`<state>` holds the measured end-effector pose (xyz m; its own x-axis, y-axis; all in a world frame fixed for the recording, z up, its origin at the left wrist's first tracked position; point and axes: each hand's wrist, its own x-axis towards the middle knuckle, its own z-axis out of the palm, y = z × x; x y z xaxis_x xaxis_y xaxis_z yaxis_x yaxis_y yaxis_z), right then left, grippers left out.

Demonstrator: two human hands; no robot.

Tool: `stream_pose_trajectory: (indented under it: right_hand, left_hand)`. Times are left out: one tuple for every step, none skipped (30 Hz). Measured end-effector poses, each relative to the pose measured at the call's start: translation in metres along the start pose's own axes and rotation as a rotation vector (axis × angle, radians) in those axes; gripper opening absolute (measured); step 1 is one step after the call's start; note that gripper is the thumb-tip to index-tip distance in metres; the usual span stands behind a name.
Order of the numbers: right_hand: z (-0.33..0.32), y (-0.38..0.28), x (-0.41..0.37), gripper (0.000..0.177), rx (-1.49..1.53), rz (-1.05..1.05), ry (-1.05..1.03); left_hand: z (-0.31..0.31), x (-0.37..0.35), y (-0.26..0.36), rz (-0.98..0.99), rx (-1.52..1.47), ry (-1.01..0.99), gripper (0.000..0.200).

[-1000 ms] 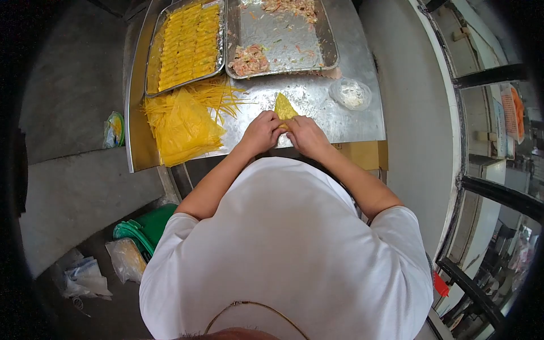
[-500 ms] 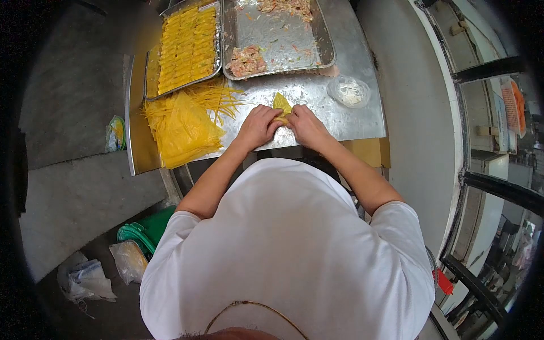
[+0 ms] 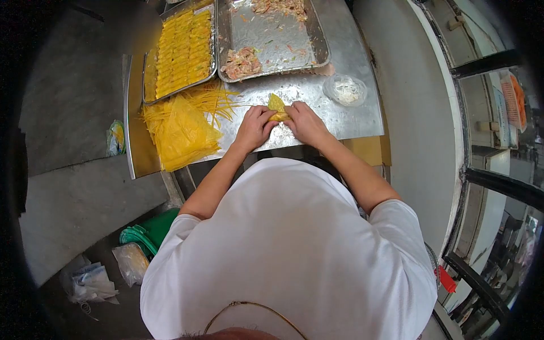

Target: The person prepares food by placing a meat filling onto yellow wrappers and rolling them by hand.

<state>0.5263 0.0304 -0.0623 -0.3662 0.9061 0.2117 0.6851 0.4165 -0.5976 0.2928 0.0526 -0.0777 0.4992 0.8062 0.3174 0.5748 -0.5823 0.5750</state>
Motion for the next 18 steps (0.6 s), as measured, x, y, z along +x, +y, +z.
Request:
stream_pose_trajectory:
  right_hand:
    - [-0.002,0.001,-0.002,0.032,-0.011,-0.013,-0.021]
    - [-0.002,0.002,0.0,0.032,-0.012,-0.012,-0.019]
    - [-0.004,0.001,0.003,0.034,-0.037,-0.017,-0.054]
    - [-0.006,0.001,0.005,0.036,-0.063,-0.019,-0.089]
    - [-0.009,-0.001,0.005,0.036,-0.067,-0.015,-0.087]
    - [-0.014,-0.005,0.004,0.037,-0.014,0.027,-0.055]
    - [-0.021,-0.007,0.004,0.039,0.039,0.068,-0.022]
    - [-0.032,-0.005,0.004,0.039,0.032,0.075,-0.019]
    - [-0.047,-0.001,0.001,0.04,0.002,0.093,0.078]
    - [-0.062,0.005,-0.002,0.04,-0.028,0.109,0.173]
    - [-0.077,0.015,-0.004,0.048,-0.065,0.187,0.206]
    - [-0.09,0.032,-0.01,0.048,-0.073,0.19,0.201]
    - [-0.104,0.05,-0.015,0.048,-0.209,0.27,0.174]
    - [-0.114,0.063,-0.019,0.049,-0.343,0.349,0.147]
    - [-0.122,0.067,-0.022,0.049,-0.346,0.349,0.146]
    - [-0.128,0.071,-0.024,0.05,-0.447,0.384,0.05]
    - [-0.132,0.074,-0.025,0.052,-0.546,0.418,-0.047]
    - [-0.128,0.08,-0.028,0.052,-0.547,0.42,-0.046]
  left_hand:
    - [0.0,0.0,0.001,0.001,0.0,-0.001,0.036]
    - [0.001,0.0,0.002,-0.019,-0.001,0.008,0.037]
    - [0.002,0.0,0.004,-0.039,-0.003,0.018,0.037]
    - [0.001,0.0,0.006,-0.037,-0.005,0.017,0.037]
    - [0.0,0.001,0.007,-0.039,0.007,0.005,0.037]
    - [0.001,0.002,0.007,-0.04,0.017,-0.008,0.037]
    - [0.001,0.002,0.007,-0.031,0.012,-0.002,0.038]
    - [0.001,0.002,0.007,-0.024,0.004,-0.003,0.038]
    - [0.001,0.003,0.009,-0.02,0.012,0.022,0.038]
    - [0.001,0.003,0.012,-0.018,0.019,0.047,0.038]
    - [0.001,0.003,0.015,-0.031,0.019,0.066,0.038]
    - [0.003,0.003,0.014,-0.032,0.01,0.069,0.038]
    - [0.004,0.003,0.012,-0.036,0.018,0.053,0.037]
    - [0.005,0.002,0.01,-0.04,0.027,0.035,0.037]
    - [0.006,0.003,0.009,-0.032,0.032,0.035,0.035]
    - [0.006,0.003,0.008,-0.031,0.031,0.037,0.035]
    - [0.006,0.002,0.007,-0.023,0.02,0.022,0.034]
    - [0.006,0.001,0.008,-0.013,0.009,0.004,0.033]
